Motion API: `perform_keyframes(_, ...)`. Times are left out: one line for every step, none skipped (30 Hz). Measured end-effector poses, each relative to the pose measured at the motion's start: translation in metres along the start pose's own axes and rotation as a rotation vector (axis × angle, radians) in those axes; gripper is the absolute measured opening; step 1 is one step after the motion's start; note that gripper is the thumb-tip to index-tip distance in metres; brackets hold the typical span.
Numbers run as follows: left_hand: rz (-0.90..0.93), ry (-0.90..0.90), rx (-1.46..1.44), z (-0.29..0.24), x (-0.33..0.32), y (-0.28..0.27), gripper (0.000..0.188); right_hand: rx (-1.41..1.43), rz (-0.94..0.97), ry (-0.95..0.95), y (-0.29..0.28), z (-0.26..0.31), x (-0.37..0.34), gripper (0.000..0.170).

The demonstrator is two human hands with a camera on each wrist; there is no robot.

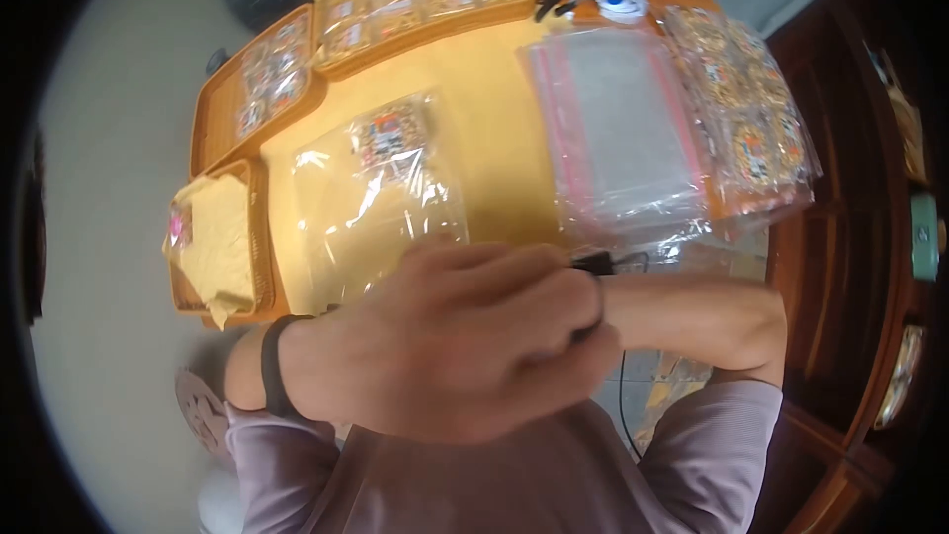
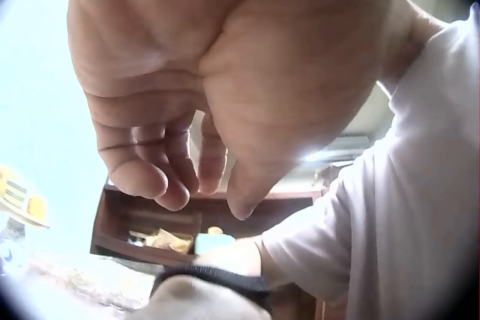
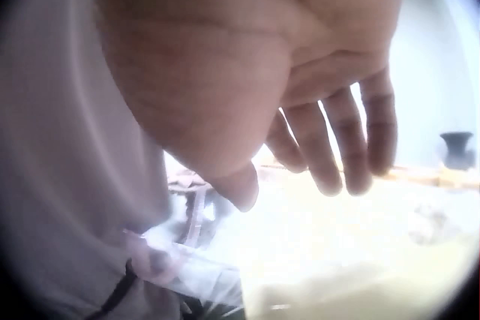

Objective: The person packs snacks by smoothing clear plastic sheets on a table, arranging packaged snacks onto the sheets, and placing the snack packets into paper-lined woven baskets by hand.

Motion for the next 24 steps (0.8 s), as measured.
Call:
perform_keyframes(-0.027, -0.086, -0.097, 0.005, -0.013, -0.009, 0.014, 0.02, 0.019, -0.01, 0.004, 0.001, 0.002, 0.038)
perform_keyframes(-0.085, -0.092, -0.09, 0.011, -0.031, -0.019, 0.014, 0.041, 0.039, -0.018, 0.009, 0.005, 0.011, 0.039)
perform_keyframes(-0.146, -0.102, -0.086, 0.016, -0.055, -0.028, 0.013, 0.066, 0.06, -0.027, 0.013, 0.007, 0.011, 0.039)
perform_keyframes(-0.109, -0.337, -0.111, 0.025, -0.084, -0.03, 0.013, -0.268, 0.056, 0.095, 0.014, 0.005, 0.008, 0.038)
perform_keyframes(-0.075, -0.566, -0.131, 0.031, -0.116, -0.03, 0.013, -0.614, 0.048, 0.205, 0.012, 0.001, 0.005, 0.037)
perform_keyframes(-0.148, -0.739, -0.192, 0.036, -0.147, -0.026, 0.016, -0.597, 0.065, 0.187, 0.014, -0.001, -0.001, 0.037)
perform_keyframes(-0.143, -0.898, -0.287, 0.04, -0.185, -0.014, 0.016, -0.574, 0.012, 0.216, 0.009, -0.006, -0.01, 0.044)
perform_keyframes(-0.158, -0.919, -0.288, 0.035, -0.205, -0.005, 0.016, -0.553, -0.04, 0.246, 0.005, -0.01, -0.012, 0.051)
perform_keyframes(-0.106, -1.019, -0.353, 0.031, -0.226, 0.011, 0.017, -0.54, -0.025, 0.234, 0.008, -0.011, -0.009, 0.051)
perform_keyframes(-0.052, -1.114, -0.421, 0.028, -0.241, 0.029, 0.018, -0.542, -0.053, 0.242, 0.009, -0.012, -0.007, 0.056)
perform_keyframes(-0.066, -1.127, -0.428, 0.026, -0.245, 0.042, 0.018, -0.548, -0.08, 0.25, 0.009, -0.012, -0.004, 0.061)
perform_keyframes(-0.03, -1.123, -0.352, 0.023, -0.24, 0.059, 0.022, -0.552, -0.103, 0.26, 0.01, -0.012, -0.002, 0.067)
perform_keyframes(0.006, -1.117, -0.278, 0.021, -0.234, 0.074, 0.027, -0.545, -0.083, 0.251, 0.017, -0.011, 0.004, 0.067)
perform_keyframes(-0.013, -1.127, -0.283, 0.022, -0.226, 0.086, 0.027, -0.578, -0.052, 0.22, 0.026, -0.009, 0.014, 0.072)
perform_keyframes(-0.062, -1.138, -0.153, 0.024, -0.217, 0.089, 0.033, -0.613, -0.022, 0.186, 0.034, -0.007, 0.024, 0.077)
perform_keyframes(-0.109, -1.149, -0.024, 0.025, -0.212, 0.091, 0.039, -0.611, -0.005, 0.172, 0.042, -0.007, 0.03, 0.077)
perform_keyframes(-0.127, -1.159, -0.025, 0.027, -0.211, 0.097, 0.039, -0.631, 0.044, 0.206, 0.051, -0.01, 0.035, 0.078)
perform_keyframes(-0.163, -1.124, 0.127, 0.029, -0.209, 0.095, 0.046, -0.658, 0.087, 0.239, 0.056, -0.015, 0.039, 0.079)
perform_keyframes(-0.195, -1.084, 0.278, 0.031, -0.205, 0.093, 0.053, -0.717, 0.069, 0.232, 0.057, -0.017, 0.042, 0.068)
perform_keyframes(-0.208, -1.087, 0.279, 0.037, -0.205, 0.097, 0.053, -0.723, 0.078, 0.224, 0.059, -0.021, 0.043, 0.068)
perform_keyframes(-0.201, -1.151, 0.371, 0.045, -0.208, 0.099, 0.055, -0.723, 0.126, 0.249, 0.062, -0.03, 0.043, 0.062)
perform_keyframes(-0.193, -1.215, 0.464, 0.052, -0.21, 0.099, 0.058, -0.723, 0.174, 0.276, 0.063, -0.036, 0.044, 0.056)
perform_keyframes(-0.228, -1.172, 0.406, 0.06, -0.208, 0.099, 0.061, -0.732, 0.18, 0.267, 0.062, -0.037, 0.045, 0.056)
perform_keyframes(-0.239, -1.173, 0.408, 0.068, -0.206, 0.099, 0.061, -0.67, 0.165, 0.264, 0.061, -0.037, 0.046, 0.052)
Point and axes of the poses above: each hand's wrist, its own x-axis towards the middle knuckle, its own y-axis out of the palm, z = x × y, the point moved 7 cm from there along x, towards the middle knuckle, and after that the axes turned 10 degrees about z, right-handed, at the moved point
